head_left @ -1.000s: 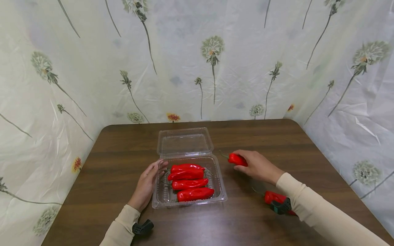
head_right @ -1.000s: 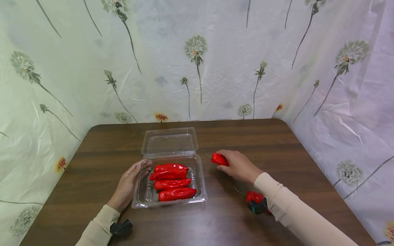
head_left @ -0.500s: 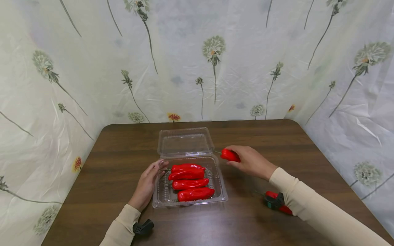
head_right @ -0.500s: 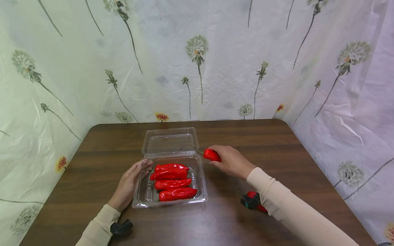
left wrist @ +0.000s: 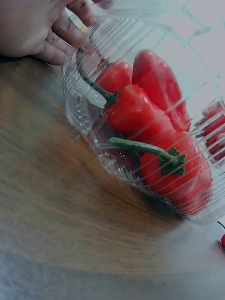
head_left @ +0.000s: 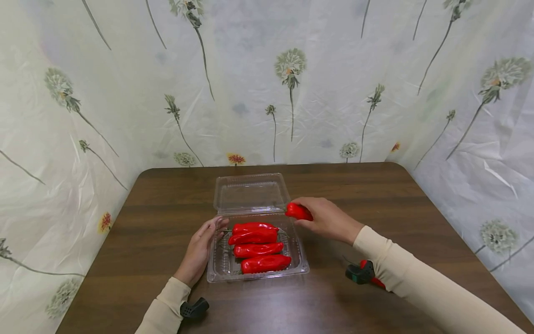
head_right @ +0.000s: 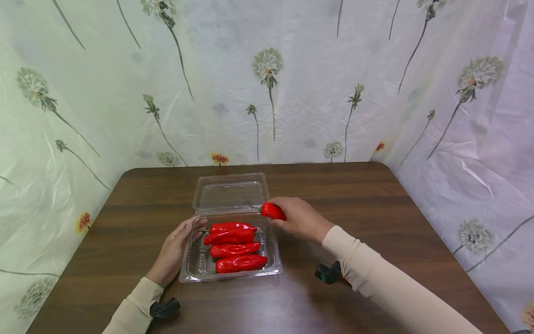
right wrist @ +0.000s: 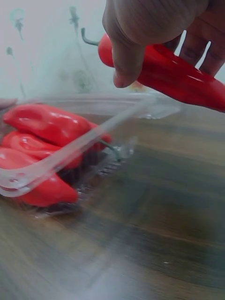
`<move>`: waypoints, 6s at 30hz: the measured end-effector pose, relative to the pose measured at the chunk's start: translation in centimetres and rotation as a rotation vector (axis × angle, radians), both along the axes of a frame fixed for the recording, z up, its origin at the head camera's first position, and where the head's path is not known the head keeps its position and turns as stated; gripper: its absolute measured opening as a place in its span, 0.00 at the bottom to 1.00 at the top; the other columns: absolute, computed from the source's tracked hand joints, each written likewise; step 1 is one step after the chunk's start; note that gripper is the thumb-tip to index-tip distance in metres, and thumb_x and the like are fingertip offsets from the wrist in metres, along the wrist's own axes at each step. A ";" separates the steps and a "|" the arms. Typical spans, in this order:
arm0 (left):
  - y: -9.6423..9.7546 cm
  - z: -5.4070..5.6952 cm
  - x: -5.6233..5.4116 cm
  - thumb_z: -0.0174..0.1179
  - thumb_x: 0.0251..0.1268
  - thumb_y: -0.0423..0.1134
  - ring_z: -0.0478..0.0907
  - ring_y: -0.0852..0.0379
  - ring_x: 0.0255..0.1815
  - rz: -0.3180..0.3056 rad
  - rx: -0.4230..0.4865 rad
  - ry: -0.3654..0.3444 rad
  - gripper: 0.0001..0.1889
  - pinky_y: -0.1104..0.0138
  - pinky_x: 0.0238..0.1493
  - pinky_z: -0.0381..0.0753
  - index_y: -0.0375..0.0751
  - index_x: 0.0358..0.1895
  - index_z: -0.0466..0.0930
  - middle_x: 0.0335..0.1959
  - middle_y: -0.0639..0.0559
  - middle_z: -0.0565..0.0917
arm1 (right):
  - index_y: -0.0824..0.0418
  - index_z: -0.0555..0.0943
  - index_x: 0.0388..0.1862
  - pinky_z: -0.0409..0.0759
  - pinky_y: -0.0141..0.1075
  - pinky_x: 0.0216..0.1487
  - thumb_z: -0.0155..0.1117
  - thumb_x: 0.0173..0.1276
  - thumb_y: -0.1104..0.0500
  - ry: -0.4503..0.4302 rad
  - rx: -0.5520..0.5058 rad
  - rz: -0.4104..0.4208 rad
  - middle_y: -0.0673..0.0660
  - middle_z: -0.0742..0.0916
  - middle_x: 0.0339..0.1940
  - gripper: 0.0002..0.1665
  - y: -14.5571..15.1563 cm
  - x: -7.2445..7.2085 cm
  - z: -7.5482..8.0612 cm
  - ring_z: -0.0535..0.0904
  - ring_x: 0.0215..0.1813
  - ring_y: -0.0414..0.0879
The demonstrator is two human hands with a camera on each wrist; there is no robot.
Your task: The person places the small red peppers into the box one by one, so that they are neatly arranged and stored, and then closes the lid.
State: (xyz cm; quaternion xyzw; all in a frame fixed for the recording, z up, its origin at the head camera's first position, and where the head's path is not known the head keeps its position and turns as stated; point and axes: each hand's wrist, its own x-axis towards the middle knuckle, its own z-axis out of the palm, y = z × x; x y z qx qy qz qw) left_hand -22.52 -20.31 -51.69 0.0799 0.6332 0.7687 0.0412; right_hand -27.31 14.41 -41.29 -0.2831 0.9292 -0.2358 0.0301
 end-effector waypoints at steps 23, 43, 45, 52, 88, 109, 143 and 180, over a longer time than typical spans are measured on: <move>-0.1 -0.1 0.0 0.38 0.85 0.44 0.65 0.45 0.75 -0.002 -0.016 0.005 0.23 0.59 0.74 0.65 0.37 0.73 0.64 0.71 0.37 0.71 | 0.45 0.76 0.66 0.83 0.32 0.52 0.75 0.64 0.52 -0.157 -0.217 0.301 0.40 0.84 0.57 0.32 -4.3 2.4 0.5 0.82 0.53 0.37; -0.2 0.0 -0.1 0.40 0.85 0.45 0.66 0.47 0.74 0.005 0.005 -0.017 0.23 0.60 0.73 0.66 0.38 0.73 0.65 0.70 0.38 0.72 | 0.48 0.77 0.65 0.80 0.35 0.57 0.75 0.65 0.50 -0.084 -0.026 0.285 0.42 0.83 0.59 0.30 -6.8 2.8 -0.8 0.78 0.56 0.37; -0.2 0.0 -0.1 0.40 0.85 0.45 0.66 0.46 0.74 0.006 0.005 -0.014 0.23 0.63 0.73 0.67 0.39 0.73 0.65 0.70 0.38 0.72 | 0.48 0.77 0.65 0.80 0.35 0.57 0.75 0.64 0.50 -0.072 -0.017 0.279 0.42 0.84 0.59 0.30 -6.9 2.8 -0.9 0.79 0.56 0.37; -0.2 0.1 -0.1 0.40 0.84 0.46 0.66 0.47 0.74 0.013 -0.008 -0.023 0.23 0.65 0.72 0.67 0.40 0.73 0.66 0.70 0.40 0.73 | 0.53 0.78 0.63 0.80 0.38 0.58 0.76 0.63 0.51 0.002 0.008 0.291 0.47 0.84 0.58 0.30 -7.5 2.9 -1.3 0.79 0.57 0.42; -0.2 0.0 -0.1 0.40 0.85 0.45 0.65 0.45 0.74 0.005 -0.019 -0.015 0.24 0.62 0.72 0.67 0.38 0.74 0.64 0.71 0.38 0.72 | 0.51 0.80 0.62 0.79 0.42 0.61 0.76 0.60 0.41 0.107 0.038 0.209 0.46 0.83 0.58 0.33 -6.9 2.8 -1.6 0.76 0.60 0.41; -0.1 0.1 0.1 0.39 0.85 0.46 0.64 0.47 0.75 -0.008 -0.018 0.004 0.23 0.67 0.71 0.68 0.40 0.73 0.65 0.71 0.38 0.71 | 0.51 0.73 0.72 0.74 0.55 0.67 0.77 0.59 0.40 0.017 0.025 -0.057 0.52 0.79 0.68 0.44 4.8 3.0 -1.1 0.75 0.68 0.53; 0.1 0.3 0.3 0.39 0.85 0.48 0.64 0.48 0.75 -0.019 -0.046 -0.001 0.24 0.62 0.73 0.66 0.41 0.73 0.65 0.72 0.40 0.71 | 0.66 0.75 0.67 0.78 0.59 0.59 0.80 0.52 0.39 -0.109 0.233 -0.107 0.65 0.72 0.74 0.50 14.8 10.4 -5.2 0.74 0.67 0.67; 0.1 0.3 0.3 0.40 0.85 0.46 0.64 0.48 0.75 -0.019 -0.007 0.005 0.23 0.60 0.74 0.65 0.38 0.73 0.65 0.71 0.38 0.71 | 0.48 0.83 0.57 0.82 0.40 0.40 0.77 0.61 0.50 0.103 0.188 -0.127 0.44 0.88 0.47 0.25 11.3 8.2 -3.4 0.82 0.42 0.38</move>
